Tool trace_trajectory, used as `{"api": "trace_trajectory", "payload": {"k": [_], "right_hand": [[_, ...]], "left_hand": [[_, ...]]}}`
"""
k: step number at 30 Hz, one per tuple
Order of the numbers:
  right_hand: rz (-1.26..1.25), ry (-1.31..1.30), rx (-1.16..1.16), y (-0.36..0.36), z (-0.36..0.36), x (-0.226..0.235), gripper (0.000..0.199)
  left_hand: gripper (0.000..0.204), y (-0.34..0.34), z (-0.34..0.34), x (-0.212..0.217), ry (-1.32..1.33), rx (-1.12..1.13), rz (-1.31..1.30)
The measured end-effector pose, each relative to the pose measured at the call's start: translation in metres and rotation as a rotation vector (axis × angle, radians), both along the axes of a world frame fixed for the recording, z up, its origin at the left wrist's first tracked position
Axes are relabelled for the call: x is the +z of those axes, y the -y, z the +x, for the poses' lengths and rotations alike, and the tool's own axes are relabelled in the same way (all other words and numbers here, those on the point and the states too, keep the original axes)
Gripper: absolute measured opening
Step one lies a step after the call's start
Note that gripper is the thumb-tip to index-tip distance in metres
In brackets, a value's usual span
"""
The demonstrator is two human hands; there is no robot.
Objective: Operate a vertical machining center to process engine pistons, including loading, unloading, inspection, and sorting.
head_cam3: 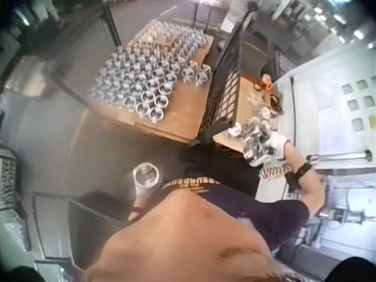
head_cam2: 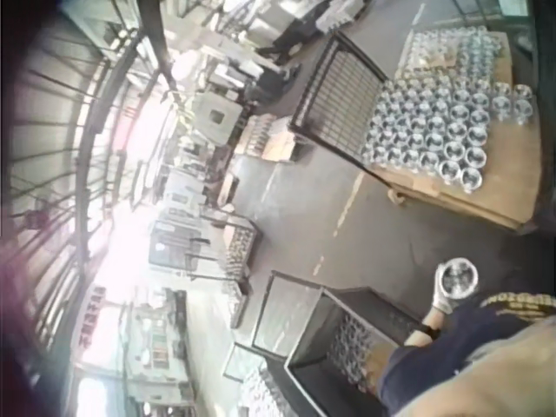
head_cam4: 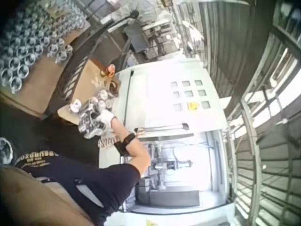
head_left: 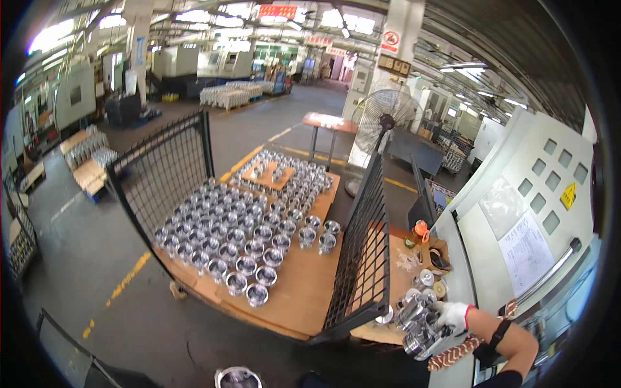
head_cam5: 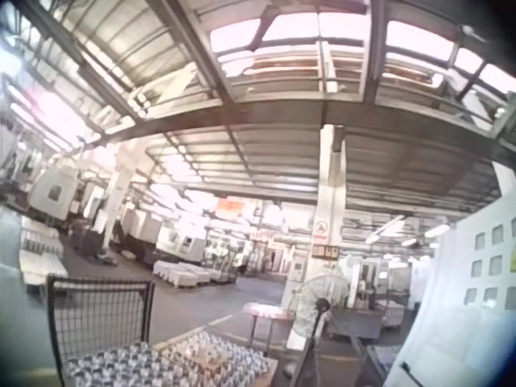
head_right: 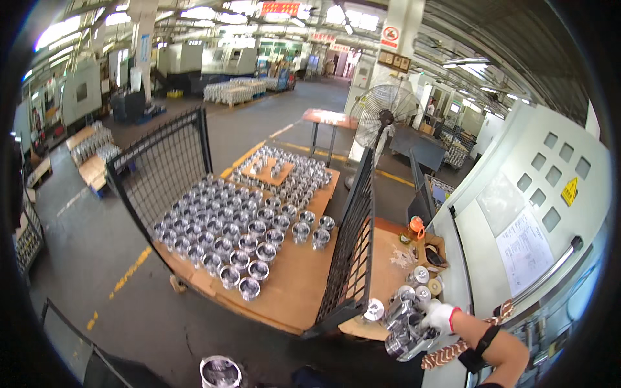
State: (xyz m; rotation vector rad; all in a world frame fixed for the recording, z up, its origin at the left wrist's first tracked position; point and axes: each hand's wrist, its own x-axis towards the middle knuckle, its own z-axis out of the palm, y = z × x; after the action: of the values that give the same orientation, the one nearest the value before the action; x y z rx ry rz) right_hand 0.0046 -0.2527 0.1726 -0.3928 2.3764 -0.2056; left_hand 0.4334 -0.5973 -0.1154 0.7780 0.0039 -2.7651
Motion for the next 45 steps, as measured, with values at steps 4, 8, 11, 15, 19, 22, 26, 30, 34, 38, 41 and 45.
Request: {"api": "trace_trajectory", "payload": {"k": [4,8,11,15,19,22,26,30,34,38,41,45], "right_hand": [[-0.013,0.089,0.086,-0.052,0.061,-0.048,0.083],[0.074,0.134,0.158,-0.065,0.116,-0.095,0.084],[0.038,-0.039,0.294,-0.039,0.156,-0.111,0.067],[-0.095,-0.386,0.470,-0.047,0.193,-0.174,0.044],[0.217,-0.091,0.334,0.007,0.199,-0.189,0.073],[0.171,-0.039,0.301,0.048,0.209,-0.208,0.072],[0.089,-0.087,0.303,0.122,0.215,-0.236,0.072],[0.053,-0.055,0.180,0.211,0.200,-0.251,0.080],[0.021,-0.021,0.081,0.281,0.158,-0.277,0.085],[0.053,-0.018,-0.005,0.334,0.093,-0.304,0.087],[0.117,-0.080,-0.006,0.369,0.036,-0.345,0.079],[0.059,-0.177,-0.031,0.409,-0.037,-0.371,0.057]], "left_hand": [[0.073,0.014,0.000,0.013,-0.051,0.088,0.159],[0.053,0.032,-0.020,0.053,-0.133,0.187,0.245],[0.029,0.039,-0.033,0.026,-0.330,0.196,0.321],[0.032,0.060,-0.033,0.030,-0.449,0.217,0.291],[0.040,0.106,-0.016,0.041,-0.594,0.188,0.144],[0.053,0.154,0.009,0.047,-0.582,0.137,0.029],[0.076,0.218,0.054,0.034,-0.424,0.142,-0.016],[0.074,0.248,0.095,0.014,-0.335,0.230,0.072],[0.064,0.272,0.103,0.004,-0.238,0.260,0.010],[0.059,0.285,0.088,-0.002,-0.188,0.180,-0.165],[0.061,0.294,0.060,-0.006,-0.170,0.168,-0.186],[0.060,0.306,0.000,-0.004,-0.132,0.163,-0.236]]}}
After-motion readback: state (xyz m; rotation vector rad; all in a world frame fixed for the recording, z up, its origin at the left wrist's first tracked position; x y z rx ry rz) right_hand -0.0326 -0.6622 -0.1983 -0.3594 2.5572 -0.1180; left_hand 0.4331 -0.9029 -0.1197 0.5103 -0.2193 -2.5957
